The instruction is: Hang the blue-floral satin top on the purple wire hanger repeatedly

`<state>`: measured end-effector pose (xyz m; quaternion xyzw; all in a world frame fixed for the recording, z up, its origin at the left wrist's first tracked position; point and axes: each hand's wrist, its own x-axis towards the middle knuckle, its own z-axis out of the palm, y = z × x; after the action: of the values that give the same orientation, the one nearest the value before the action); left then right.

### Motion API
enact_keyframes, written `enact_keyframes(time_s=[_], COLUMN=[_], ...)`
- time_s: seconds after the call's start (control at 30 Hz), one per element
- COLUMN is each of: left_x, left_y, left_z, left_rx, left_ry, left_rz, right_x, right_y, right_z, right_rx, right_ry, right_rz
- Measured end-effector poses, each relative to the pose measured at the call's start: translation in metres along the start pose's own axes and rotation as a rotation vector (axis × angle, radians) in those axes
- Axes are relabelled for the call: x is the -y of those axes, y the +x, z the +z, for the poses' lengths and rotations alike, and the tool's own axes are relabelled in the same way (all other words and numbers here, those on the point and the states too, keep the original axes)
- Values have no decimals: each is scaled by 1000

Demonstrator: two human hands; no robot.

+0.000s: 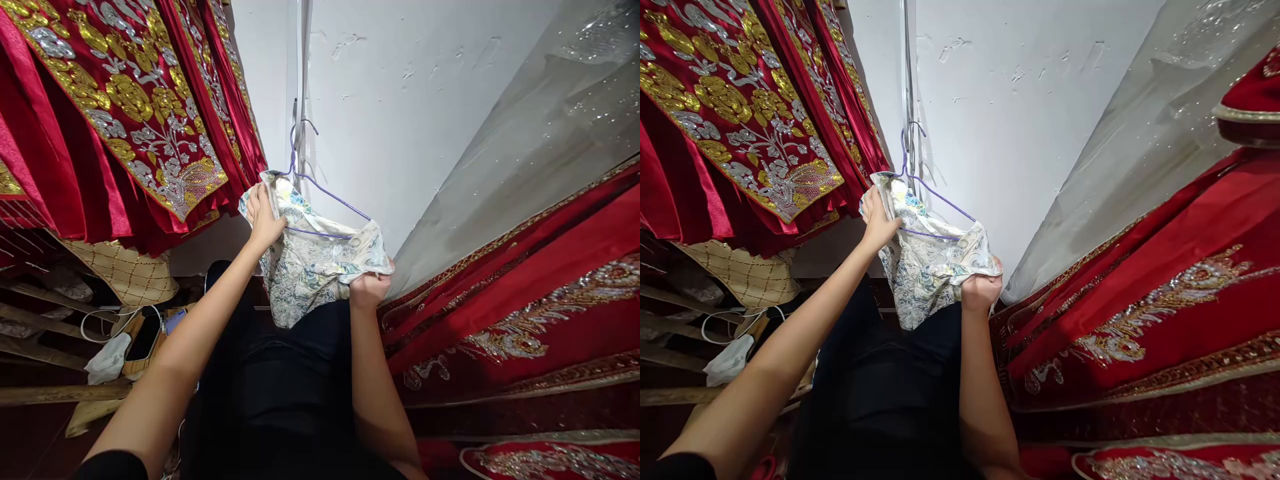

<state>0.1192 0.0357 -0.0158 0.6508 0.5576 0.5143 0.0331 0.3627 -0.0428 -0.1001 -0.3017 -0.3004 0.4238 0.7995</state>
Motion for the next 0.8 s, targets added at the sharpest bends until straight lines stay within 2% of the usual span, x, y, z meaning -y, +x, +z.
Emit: enact_keyframes(time_s=[0.1,0.17,0.23,0.3,0.4,0.5,0.6,0.67,0.73,0.8], left_x=[27,48,66,82,102,115,114,102,81,54], left_y=[16,27,34,33,4,-49,-99,-119,-129,-133], left_z=[-4,-11,-19,-24,-29,-35,-39,-38,-37,-35], left_rx=[-109,-173,-180,-192,-253,-295,-255,-181,-77,52], left_ry=[9,-88,-303,-511,-642,-691,-767,-816,-865,-894], left_rz=[-74,-131,-277,-480,-696,-830,-899,-911,-895,-777], right_x=[-19,-26,-31,-34,-39,-44,-48,-49,-49,-50], right_y=[1,4,4,1,-8,-17,-28,-37,-48,-60], right_z=[-14,-21,-24,-22,-9,10,25,35,45,57], right_rx=[-131,-168,-162,-114,12,89,166,278,494,702], right_ry=[56,147,243,298,221,-84,-479,-634,-680,-633], right_rz=[50,121,193,294,450,486,381,385,537,702])
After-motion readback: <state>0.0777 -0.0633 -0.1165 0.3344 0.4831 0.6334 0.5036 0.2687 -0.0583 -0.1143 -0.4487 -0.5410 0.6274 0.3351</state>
